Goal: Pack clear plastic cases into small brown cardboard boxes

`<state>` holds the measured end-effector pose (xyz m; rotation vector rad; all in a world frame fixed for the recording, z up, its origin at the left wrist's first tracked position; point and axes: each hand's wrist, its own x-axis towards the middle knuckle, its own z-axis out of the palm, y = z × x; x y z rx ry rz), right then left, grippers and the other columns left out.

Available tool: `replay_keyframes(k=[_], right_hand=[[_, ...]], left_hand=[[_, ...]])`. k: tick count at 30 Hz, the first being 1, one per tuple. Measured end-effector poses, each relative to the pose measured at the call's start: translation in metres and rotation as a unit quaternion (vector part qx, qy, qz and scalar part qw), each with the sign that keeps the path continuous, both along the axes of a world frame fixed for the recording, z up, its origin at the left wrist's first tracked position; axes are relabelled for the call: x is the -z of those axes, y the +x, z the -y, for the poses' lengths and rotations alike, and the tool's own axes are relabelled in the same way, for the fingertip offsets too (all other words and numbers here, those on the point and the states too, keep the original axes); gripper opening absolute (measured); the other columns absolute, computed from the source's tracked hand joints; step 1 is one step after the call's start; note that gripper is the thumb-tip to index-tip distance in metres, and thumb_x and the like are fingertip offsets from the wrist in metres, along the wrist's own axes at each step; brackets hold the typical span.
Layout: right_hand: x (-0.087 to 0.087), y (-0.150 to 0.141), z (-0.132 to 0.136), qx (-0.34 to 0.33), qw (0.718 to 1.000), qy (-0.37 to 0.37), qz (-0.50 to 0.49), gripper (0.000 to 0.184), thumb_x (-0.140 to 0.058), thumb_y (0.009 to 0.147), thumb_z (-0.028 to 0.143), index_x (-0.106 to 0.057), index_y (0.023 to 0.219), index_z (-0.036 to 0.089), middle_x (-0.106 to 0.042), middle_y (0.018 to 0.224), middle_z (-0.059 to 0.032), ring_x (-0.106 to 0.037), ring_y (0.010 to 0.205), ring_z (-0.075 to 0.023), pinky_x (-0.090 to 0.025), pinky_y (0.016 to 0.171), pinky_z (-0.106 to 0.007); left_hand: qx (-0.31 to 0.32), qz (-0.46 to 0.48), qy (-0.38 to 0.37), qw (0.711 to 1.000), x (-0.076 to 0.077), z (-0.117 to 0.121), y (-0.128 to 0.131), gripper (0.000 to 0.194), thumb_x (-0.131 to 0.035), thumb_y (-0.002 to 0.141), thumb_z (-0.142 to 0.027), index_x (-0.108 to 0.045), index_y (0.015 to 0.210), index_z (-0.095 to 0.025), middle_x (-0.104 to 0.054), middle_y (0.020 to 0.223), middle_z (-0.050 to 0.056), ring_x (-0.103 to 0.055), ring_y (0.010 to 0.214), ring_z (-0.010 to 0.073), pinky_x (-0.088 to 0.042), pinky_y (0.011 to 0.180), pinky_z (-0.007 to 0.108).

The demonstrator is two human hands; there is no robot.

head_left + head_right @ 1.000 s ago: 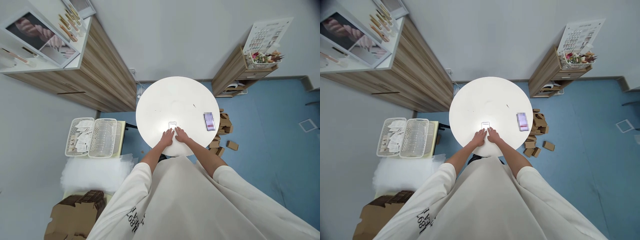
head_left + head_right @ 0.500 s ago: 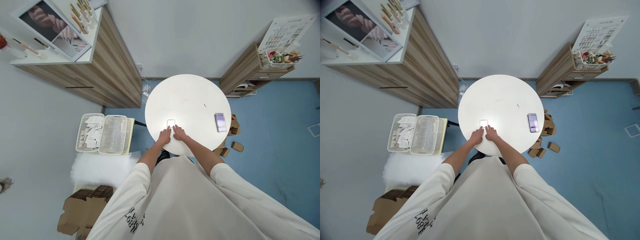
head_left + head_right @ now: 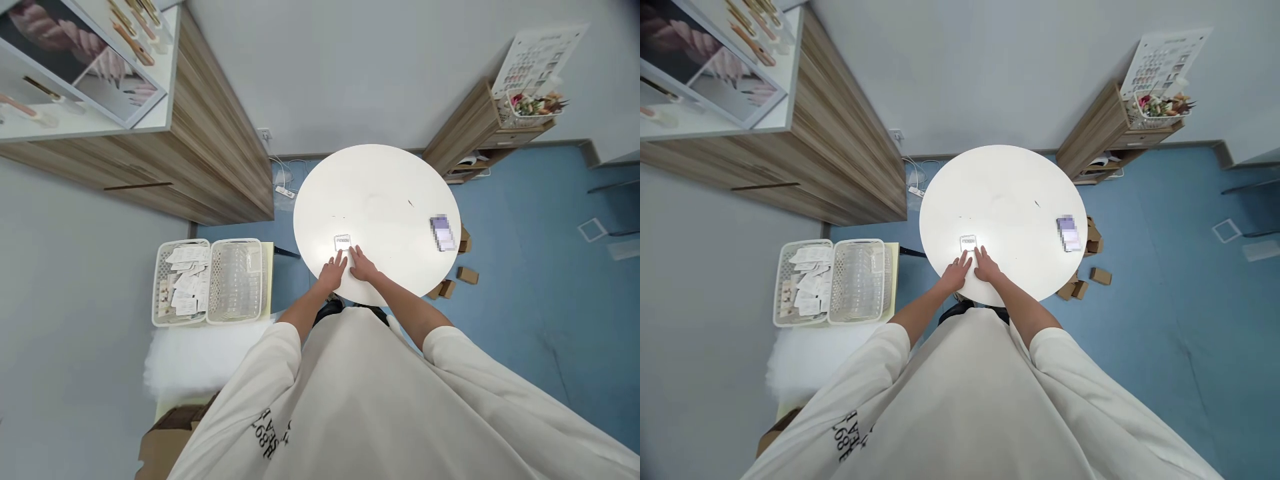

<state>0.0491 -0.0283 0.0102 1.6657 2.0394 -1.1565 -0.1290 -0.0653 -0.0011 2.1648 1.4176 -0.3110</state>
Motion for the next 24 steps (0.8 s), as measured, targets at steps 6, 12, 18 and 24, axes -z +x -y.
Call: replay_keyframes(k=[6,12,18,24], right_hand=[[-0.001,0.013,0.024,0.005,0.999,-0.026,0.025,0.088,-0.056,0.093,0.032,-0.004,0.164,0.023,0.006,0.170,-0.0119,-0.037,0.146,-0.0328,-0.045,0.106,-0.040],[-0.001,0.040,0.041,-0.006,1.000,-0.010,0.020,0.080,-0.053,0.094,0.032,-0.015,0.163,0.021,-0.002,0.170,-0.0134,-0.039,0.145,-0.0337,-0.043,0.109,-0.042],[-0.003,0.077,0.077,-0.041,0.999,0.033,0.005,0.069,-0.048,0.095,0.028,-0.028,0.160,0.015,-0.019,0.167,-0.0161,-0.031,0.148,-0.0332,-0.036,0.115,-0.044],[-0.003,0.090,0.121,-0.075,0.996,0.054,0.007,0.063,-0.048,0.096,0.028,-0.035,0.156,0.015,-0.024,0.165,-0.0163,-0.034,0.146,-0.0340,-0.036,0.114,-0.043]], left_hand=[[-0.001,-0.026,-0.006,1.000,-0.003,0.025,-0.011,0.088,-0.051,0.083,-0.010,-0.014,0.162,-0.021,0.001,0.170,0.014,-0.040,0.143,0.0392,-0.046,0.103,0.053],[-0.056,-0.040,0.020,0.997,-0.016,0.054,-0.002,0.084,-0.051,0.085,-0.013,-0.018,0.162,-0.020,-0.005,0.170,0.015,-0.041,0.142,0.0390,-0.041,0.109,0.055],[-0.125,-0.037,0.009,0.991,-0.017,0.110,0.025,0.074,-0.048,0.091,-0.019,-0.022,0.161,-0.018,-0.008,0.170,0.017,-0.032,0.148,0.0404,-0.036,0.113,0.053],[-0.156,-0.055,-0.031,0.986,-0.014,0.174,0.048,0.071,-0.046,0.095,-0.025,-0.020,0.160,-0.024,-0.006,0.170,0.015,-0.029,0.150,0.0383,-0.037,0.112,0.052]])
